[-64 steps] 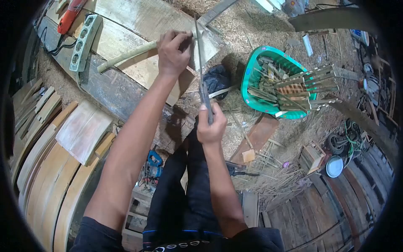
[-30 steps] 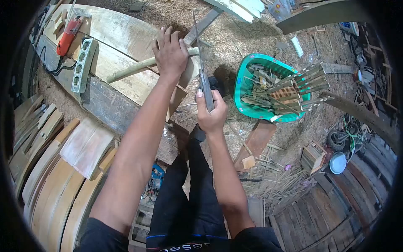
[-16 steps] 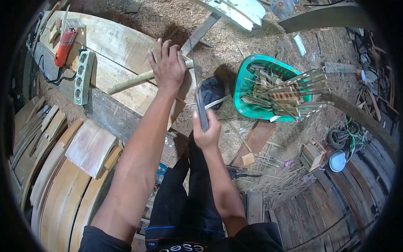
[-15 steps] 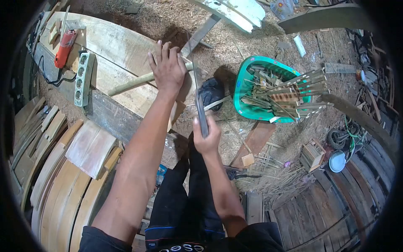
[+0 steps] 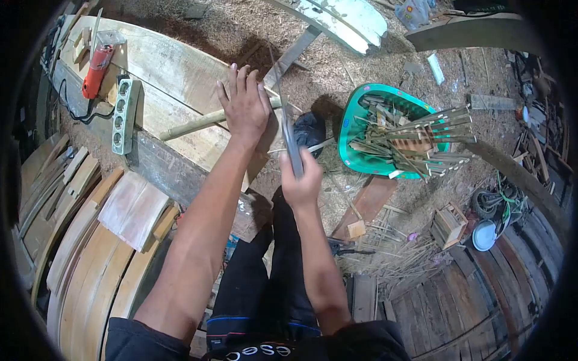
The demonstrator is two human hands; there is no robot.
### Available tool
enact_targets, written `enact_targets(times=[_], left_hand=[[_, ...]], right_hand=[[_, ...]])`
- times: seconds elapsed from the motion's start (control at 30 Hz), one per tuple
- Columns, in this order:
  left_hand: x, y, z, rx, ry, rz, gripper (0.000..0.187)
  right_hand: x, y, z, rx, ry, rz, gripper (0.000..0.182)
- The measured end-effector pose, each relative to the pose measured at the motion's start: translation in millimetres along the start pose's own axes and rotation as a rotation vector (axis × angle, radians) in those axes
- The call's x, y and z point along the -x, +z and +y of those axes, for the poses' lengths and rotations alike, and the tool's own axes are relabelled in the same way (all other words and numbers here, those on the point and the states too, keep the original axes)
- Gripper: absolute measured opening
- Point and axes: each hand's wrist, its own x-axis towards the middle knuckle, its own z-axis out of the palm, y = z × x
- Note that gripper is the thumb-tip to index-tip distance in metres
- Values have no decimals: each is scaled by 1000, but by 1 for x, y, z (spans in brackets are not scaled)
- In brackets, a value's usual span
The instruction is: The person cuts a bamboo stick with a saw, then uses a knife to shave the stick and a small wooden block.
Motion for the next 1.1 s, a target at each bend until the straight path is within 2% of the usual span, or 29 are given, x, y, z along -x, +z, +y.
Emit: enact_targets(times=[0.03,0.13,0.23,0.3,0.37,0.47,0.57,0.67,0.77,0.9,1.0,1.1], left_hand=[[2,0,-1,-2,-2,-6,35],[4,1,2,13,-10,-19,36],[-7,0,-1,12,-8,7,37],[0,-2,2,-2,-2,-14,37],[2,0,0,2,-1,-4,37],[-1,1,0,3,5,12,38],[-6,1,-1,6,4,19,38],[1,1,0,1,6,-3,38],[2,3,-2,-29,12,-6,43],[1,2,0,15,0,11,39],[1,2,-1,-3,7,6,39],[1,4,-2,-27,3,-17,45]], right_hand=[[-12,5,-5,-11,24,-4,25],[32,-7,11,37,-43,-2,22],[76,-18,19,-54,72,34,21],[53,-20,17,69,65,-36,25],[7,2,4,-22,57,-26,26],[29,0,12,2,21,-4,26],[93,-22,31,0,34,43,26],[55,-19,20,50,21,-16,25],[2,8,2,-71,58,-15,25],[78,-12,12,75,-93,91,25],[69,-18,23,42,14,16,20],[-2,3,1,28,54,-33,16]])
